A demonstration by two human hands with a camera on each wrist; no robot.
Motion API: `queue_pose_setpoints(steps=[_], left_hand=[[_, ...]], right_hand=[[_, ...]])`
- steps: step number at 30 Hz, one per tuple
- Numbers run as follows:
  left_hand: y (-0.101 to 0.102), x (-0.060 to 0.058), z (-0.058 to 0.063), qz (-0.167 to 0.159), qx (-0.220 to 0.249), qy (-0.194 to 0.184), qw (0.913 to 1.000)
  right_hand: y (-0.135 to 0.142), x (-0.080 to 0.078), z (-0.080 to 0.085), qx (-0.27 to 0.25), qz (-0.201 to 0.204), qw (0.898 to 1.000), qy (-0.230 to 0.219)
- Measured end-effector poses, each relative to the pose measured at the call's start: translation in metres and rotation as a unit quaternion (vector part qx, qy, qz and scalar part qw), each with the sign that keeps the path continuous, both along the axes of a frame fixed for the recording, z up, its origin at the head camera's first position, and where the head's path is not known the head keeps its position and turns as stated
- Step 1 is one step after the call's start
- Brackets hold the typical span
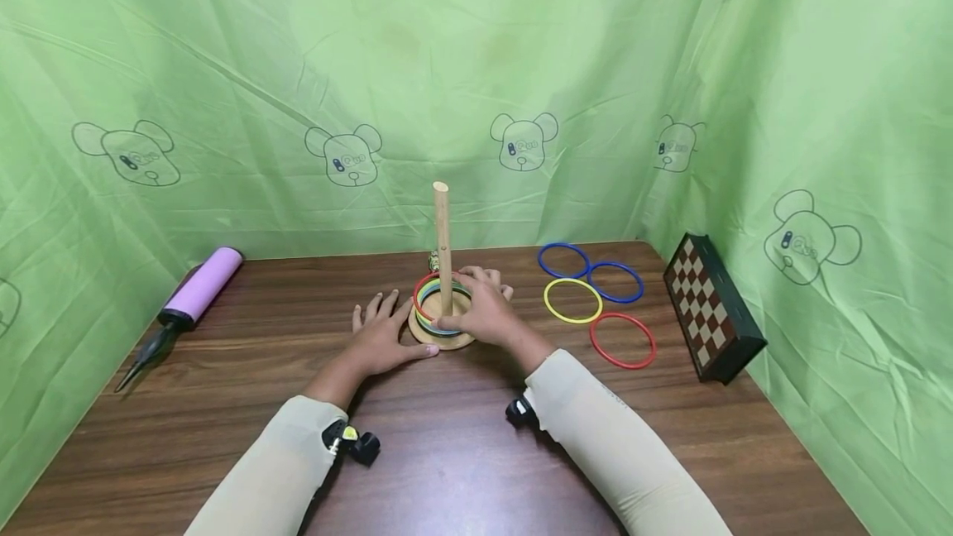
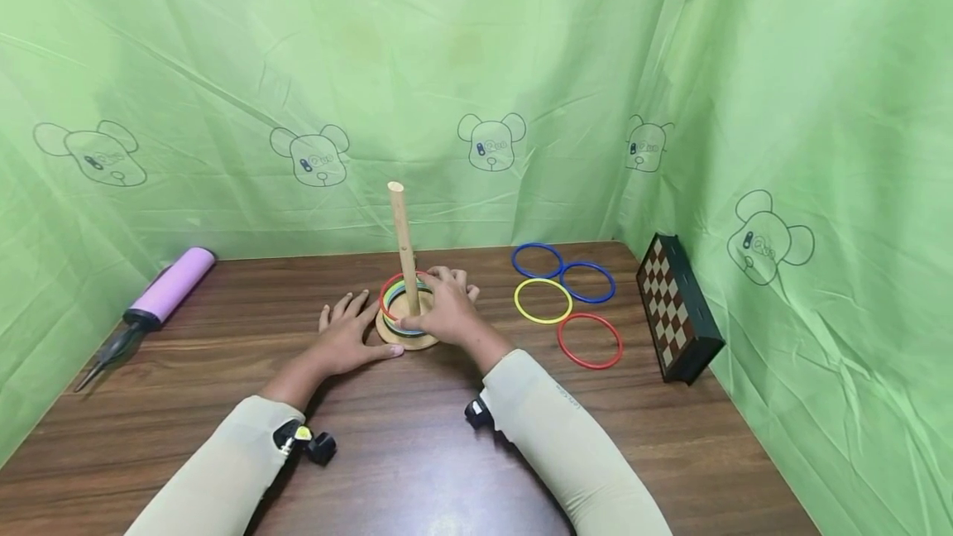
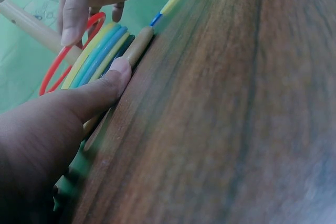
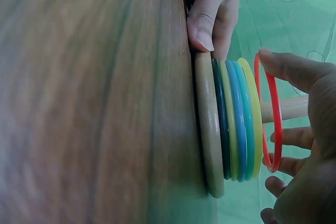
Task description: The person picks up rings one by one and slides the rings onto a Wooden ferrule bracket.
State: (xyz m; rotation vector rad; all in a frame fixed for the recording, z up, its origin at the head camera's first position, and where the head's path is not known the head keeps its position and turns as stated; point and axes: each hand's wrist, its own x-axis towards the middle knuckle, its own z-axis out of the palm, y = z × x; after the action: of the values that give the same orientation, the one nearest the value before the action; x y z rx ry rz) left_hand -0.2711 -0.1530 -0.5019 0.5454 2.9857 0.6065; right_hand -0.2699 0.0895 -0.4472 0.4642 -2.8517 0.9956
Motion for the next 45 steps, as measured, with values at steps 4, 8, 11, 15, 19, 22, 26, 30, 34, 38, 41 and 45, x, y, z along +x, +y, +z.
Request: queue_pose_setpoints(steps=[4,8,11,15,19,22,26,30,34,38,41,45], left_hand=[[0.000,0.000,0.000,0.000,-0.003,0.000,1.0000],[0.000,0.000,0.000,0.000,-0.004,0.000,1.0000],[0.000,0.000,0.000,0.000,-0.004,0.000,1.0000],[0.000,0.000,0.001,-0.001,-0.005,0.000,1.0000],[0.000,0.000,0.001,-0.001,-0.004,0.002,1.0000],[0.000,0.000,0.001,0.000,-0.001,0.003,1.0000],[0.001,0.000,0.000,0.000,0.000,0.002,1.0000],[0.001,0.000,0.000,0.001,-0.002,0.001,1.0000],[0.000,0.001,0.000,0.000,-0.001,0.000,1.0000],[0.000,0.000,-0.001,0.001,0.000,0.002,1.0000],[0.000,0.000,-0.002,0.001,-0.001,0.005,1.0000],[-0.001,0.000,-0.002,0.000,-0.001,0.003,1.0000]], right_hand=[[0.000,-0.001,-0.003,0.009,-0.001,1.000,-0.002],[0.000,-0.002,-0.006,0.021,-0.001,1.000,-0.003],[0.000,-0.002,-0.007,0.021,-0.001,1.000,-0.003],[0.001,-0.002,-0.007,0.021,-0.001,1.000,-0.002],[0.001,-0.002,-0.007,0.020,-0.001,1.000,-0.007],[0.001,-0.002,-0.008,0.015,0.002,1.000,-0.012],[0.002,-0.003,-0.009,0.009,0.007,1.000,-0.016],[0.003,-0.003,-0.010,0.006,0.012,1.000,-0.019],[0.003,-0.003,-0.011,0.001,0.016,1.000,-0.020],[0.003,-0.003,-0.011,0.000,0.019,1.000,-0.018],[0.003,-0.003,-0.011,0.003,0.022,1.000,-0.018],[0.004,-0.003,-0.011,0.005,0.024,0.999,-0.021]])
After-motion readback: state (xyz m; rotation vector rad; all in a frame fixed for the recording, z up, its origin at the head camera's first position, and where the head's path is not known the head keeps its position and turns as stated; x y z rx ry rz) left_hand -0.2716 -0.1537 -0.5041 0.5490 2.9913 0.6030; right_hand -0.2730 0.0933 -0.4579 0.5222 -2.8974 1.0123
